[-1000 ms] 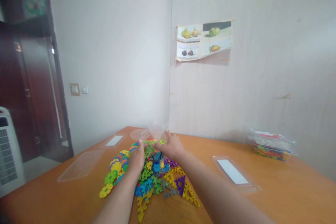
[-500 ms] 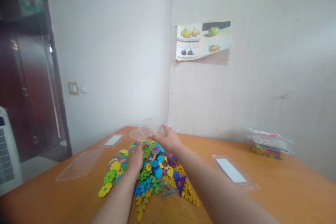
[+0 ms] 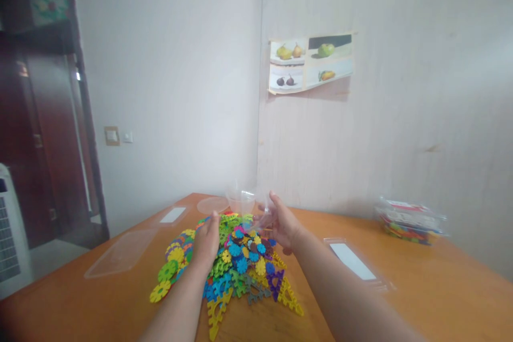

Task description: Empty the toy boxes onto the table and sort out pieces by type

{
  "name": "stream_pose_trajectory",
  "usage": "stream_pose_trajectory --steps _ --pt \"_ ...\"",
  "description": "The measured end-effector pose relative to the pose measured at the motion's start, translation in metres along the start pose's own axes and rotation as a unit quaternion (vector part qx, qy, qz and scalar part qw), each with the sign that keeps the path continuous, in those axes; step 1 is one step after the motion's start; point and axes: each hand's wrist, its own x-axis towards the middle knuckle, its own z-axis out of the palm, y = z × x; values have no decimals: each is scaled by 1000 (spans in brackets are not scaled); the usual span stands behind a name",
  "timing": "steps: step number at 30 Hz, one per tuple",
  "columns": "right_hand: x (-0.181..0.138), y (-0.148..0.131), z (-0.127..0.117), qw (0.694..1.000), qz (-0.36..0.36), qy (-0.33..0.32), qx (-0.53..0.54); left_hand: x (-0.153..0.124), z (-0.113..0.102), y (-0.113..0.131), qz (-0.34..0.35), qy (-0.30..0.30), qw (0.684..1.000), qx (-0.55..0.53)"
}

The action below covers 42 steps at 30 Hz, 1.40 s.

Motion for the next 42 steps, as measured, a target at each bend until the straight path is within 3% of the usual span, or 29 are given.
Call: stream_pose_trajectory --steps 4,9,11,13,14,15,17,19,23,25,27,31,35,38,42 --pt "-12 4 -3 992 67 -106 10 -5 -2 15 39 0 998 -43" --pt "-15 7 7 978 114 -175 -12 -10 -1 25 7 -76 981 -176" --pt "-12 10 11 982 108 -147 -45 -10 0 24 -21 -81 975 -208" --pt "-8 13 13 991 38 -42 -117 -7 0 21 -47 -52 974 -214" --pt "-7 14 14 985 -30 34 -166 -6 -1 19 -57 -30 975 -211" --pt "-8 15 14 963 -115 112 -216 -4 -1 18 -66 -9 976 -207" --pt "-13 17 16 880 -280 219 -314 -1 -3 14 -81 27 977 -197" --pt "-25 18 20 793 -378 222 -423 1 -4 12 -89 48 977 -187" --pt "-48 25 30 646 -382 74 -656 3 -4 10 -109 77 974 -185" --pt "-50 31 34 598 -364 50 -712 3 -2 10 -118 80 970 -197" --pt "-45 36 35 571 -364 59 -733 2 -2 12 -121 70 966 -216" --pt "-24 30 34 562 -376 78 -732 4 -5 18 -131 65 957 -252" --pt "9 6 30 580 -374 122 -713 10 -15 22 -161 124 942 -266" --pt "41 -14 24 586 -351 176 -709 14 -21 21 -204 160 917 -304" --pt "85 -34 16 590 -316 213 -711 18 -25 14 -265 166 878 -362"
